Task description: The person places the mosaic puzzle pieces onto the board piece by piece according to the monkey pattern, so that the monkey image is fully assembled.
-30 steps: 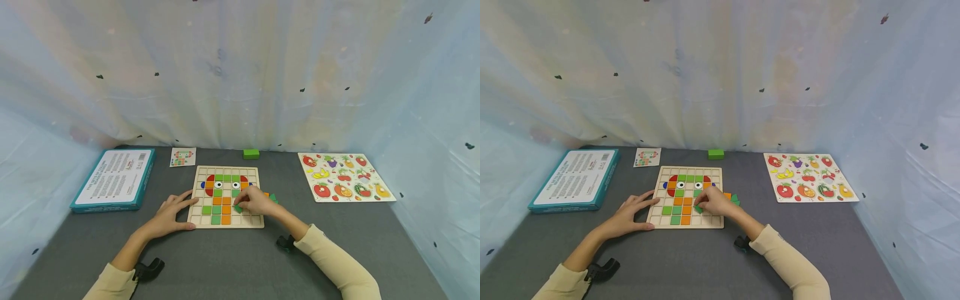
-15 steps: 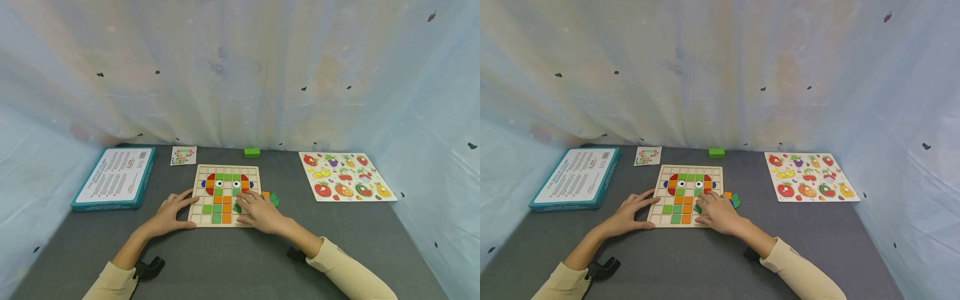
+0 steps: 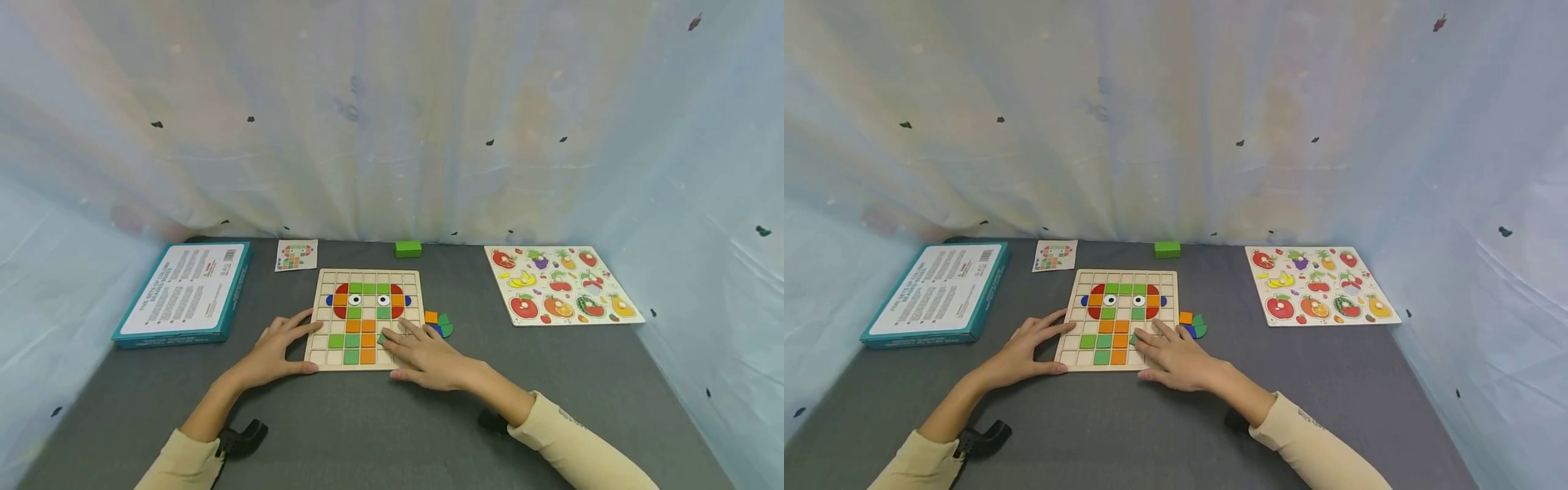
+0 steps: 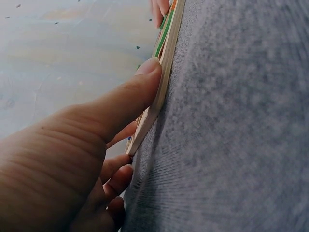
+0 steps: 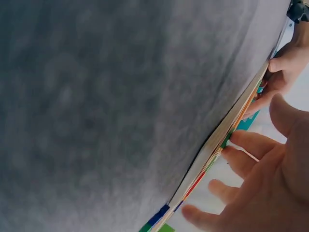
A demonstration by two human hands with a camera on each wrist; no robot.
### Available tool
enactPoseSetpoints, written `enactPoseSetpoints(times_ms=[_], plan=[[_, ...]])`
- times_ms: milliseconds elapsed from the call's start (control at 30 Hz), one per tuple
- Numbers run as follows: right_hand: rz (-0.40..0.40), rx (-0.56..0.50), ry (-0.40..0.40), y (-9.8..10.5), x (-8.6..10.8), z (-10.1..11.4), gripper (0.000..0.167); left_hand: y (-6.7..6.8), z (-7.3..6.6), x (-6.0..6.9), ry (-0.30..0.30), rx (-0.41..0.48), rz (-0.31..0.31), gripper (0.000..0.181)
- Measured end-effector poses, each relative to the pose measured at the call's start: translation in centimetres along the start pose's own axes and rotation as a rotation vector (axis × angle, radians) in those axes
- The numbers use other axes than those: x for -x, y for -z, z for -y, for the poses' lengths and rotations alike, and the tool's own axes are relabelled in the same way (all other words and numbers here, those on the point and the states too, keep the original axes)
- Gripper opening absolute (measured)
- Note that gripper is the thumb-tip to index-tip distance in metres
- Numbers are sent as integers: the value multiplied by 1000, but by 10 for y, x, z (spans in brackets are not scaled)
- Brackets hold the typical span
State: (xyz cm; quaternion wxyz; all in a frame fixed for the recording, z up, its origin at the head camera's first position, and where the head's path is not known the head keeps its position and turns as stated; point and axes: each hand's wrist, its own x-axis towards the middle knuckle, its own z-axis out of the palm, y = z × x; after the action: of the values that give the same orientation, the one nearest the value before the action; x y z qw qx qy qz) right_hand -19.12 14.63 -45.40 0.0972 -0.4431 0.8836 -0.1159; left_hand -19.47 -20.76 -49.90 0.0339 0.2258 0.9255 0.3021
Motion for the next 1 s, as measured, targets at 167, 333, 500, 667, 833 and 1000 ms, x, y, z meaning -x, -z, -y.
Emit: enactPoseSetpoints(times_ms=[167,333,500,667,833,1000], plan=[[-6,114,92,5,-4,-10,52,-1,1,1,5,5,-3,87],[0,118,141,8,-8,-14,45,-2,3,2,4,11,-7,87],[-103,-4,108,7,-2,-15,41,-3,2,2,-20,26,-13,86],[-395,-38,-129,12,14,-42,23,-5,0,2,-19,34,-4,87],[-357,-236,-346,15,29,-76,20,-3,-1,2,-8,27,-5,87],[-290,-351,-338,15,30,-87,22,0,-1,1,-9,29,-8,86]])
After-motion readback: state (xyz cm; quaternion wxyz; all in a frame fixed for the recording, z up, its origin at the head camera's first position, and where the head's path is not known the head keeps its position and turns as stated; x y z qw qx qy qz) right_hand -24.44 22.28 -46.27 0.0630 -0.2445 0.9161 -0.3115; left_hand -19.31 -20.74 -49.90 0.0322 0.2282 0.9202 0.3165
